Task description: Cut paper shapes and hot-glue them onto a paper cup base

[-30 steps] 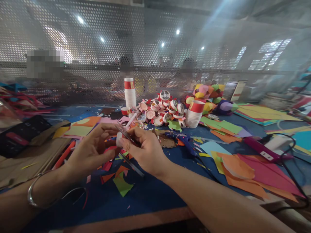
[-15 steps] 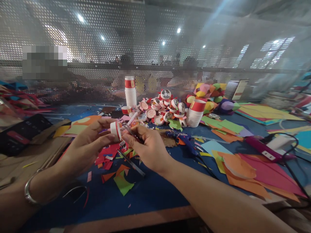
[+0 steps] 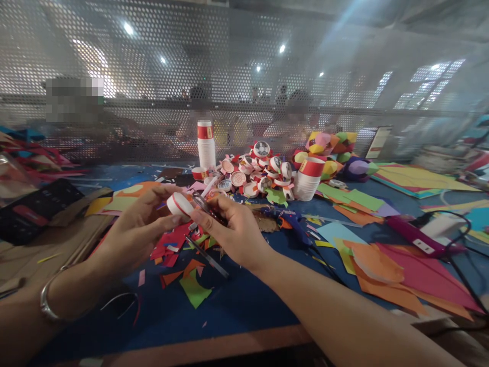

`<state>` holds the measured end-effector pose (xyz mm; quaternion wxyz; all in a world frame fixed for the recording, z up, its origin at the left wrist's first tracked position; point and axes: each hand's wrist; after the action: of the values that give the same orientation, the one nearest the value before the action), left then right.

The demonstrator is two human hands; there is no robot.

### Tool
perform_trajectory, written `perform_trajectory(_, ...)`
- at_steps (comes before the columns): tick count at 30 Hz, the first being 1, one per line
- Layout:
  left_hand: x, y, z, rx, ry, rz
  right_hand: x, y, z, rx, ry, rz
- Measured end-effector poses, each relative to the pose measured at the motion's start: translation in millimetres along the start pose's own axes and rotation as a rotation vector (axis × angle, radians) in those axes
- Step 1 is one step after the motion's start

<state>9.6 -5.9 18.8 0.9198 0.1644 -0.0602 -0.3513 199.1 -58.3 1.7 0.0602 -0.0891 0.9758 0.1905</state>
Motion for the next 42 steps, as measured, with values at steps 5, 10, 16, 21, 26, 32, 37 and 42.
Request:
perform_trajectory(5, 2.5, 2, 9, -0.138, -0.222, -0.005, 0, 0, 0, -0.019, 0.007, 0.017)
perform_trajectory(10, -2.7, 4, 6, -0.156, -0.338, -0.043, -1, -1, -7, -0.001, -0.021, 0.028)
perform_trajectory(16, -6.7, 8, 4, -0.134, -0.259, -0.012, -4, -3, -3, 0.044, -0.188, -0.065)
perform_trajectory(21, -6.7, 10, 6, -0.129, -0.189, 0.024, -4, -3, 1, 0.078, -0.249, -0.127)
perform_trajectory(26, -8.5, 9, 8, -0.139, -0.144, 0.031, -4, -4, 0, 0.087, -0.261, -0.115)
perform_trajectory(32, -11.9, 9, 6, -0.127, -0.125, -0.002, -4, -4, -2, 0.085, -0.233, -0.115)
perform_trajectory(37, -12.9, 10, 7, -0.142, -0.117, -0.050, -5, -3, -4, 0.110, -0.177, -0.130)
perform_trajectory(42, -14.3, 12, 10, -0.165, -0.103, -0.029, -6, -3, -6, 0.147, -0.123, -0.154)
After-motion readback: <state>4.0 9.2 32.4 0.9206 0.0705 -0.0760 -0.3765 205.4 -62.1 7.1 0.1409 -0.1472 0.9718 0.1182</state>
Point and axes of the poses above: each hand's wrist, its own y-axis towards the middle knuckle, its own x-axis out of the palm, z = x × y, and after that the axes turned 10 degrees about -z, right-handed
